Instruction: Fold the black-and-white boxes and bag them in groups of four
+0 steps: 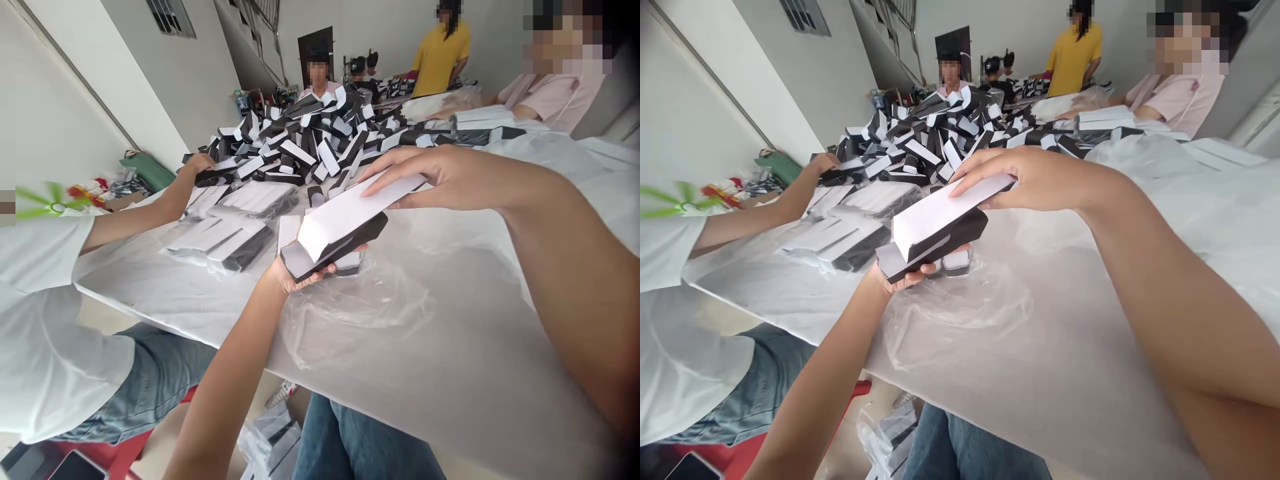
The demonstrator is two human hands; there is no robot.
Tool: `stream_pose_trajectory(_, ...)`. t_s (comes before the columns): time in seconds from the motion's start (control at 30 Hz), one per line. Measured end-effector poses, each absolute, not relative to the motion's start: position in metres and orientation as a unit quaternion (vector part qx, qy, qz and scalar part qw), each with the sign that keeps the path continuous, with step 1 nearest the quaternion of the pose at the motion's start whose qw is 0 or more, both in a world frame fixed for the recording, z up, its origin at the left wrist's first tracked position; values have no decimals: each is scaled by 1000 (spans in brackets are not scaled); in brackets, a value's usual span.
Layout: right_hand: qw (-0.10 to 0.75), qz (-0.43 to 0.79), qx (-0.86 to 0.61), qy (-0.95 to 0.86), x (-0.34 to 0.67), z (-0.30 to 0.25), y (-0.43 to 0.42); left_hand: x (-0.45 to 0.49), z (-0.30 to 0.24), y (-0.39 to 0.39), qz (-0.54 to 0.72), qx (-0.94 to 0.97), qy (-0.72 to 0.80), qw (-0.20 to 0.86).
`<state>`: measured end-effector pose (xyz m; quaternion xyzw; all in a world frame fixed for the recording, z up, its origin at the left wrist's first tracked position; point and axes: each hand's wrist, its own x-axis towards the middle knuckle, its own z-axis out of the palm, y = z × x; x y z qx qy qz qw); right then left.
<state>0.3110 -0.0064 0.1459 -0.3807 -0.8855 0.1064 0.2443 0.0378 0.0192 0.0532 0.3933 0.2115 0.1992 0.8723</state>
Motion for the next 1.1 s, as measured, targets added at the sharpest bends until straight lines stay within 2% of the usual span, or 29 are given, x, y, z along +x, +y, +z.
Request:
stream_pose_trajectory(0.43, 212, 120, -345, -907, 282, 123, 2, 40, 49, 14, 266, 261, 216, 902)
stream_pose_trajectory(0.57, 226, 108, -354, -901, 259, 105, 3, 38, 47, 14, 355, 209, 245, 877)
stream_pose_trajectory(0.77, 284, 1, -379, -881, 232, 79, 1, 47, 46, 12, 481, 252, 273, 794)
stream_pose_trajectory(0.87, 341, -12, -375, -862, 223, 70, -1, 53, 45, 14, 549, 308, 263, 731)
stream_pose_trajectory(1.0, 446, 77, -376, -809, 215, 65, -6, 55, 45, 15, 597, 378, 214, 674)
stream_pose_trajectory(1.1, 467, 187, -403, -764, 209, 63, -11, 54, 43, 15, 645, 394, 192, 625)
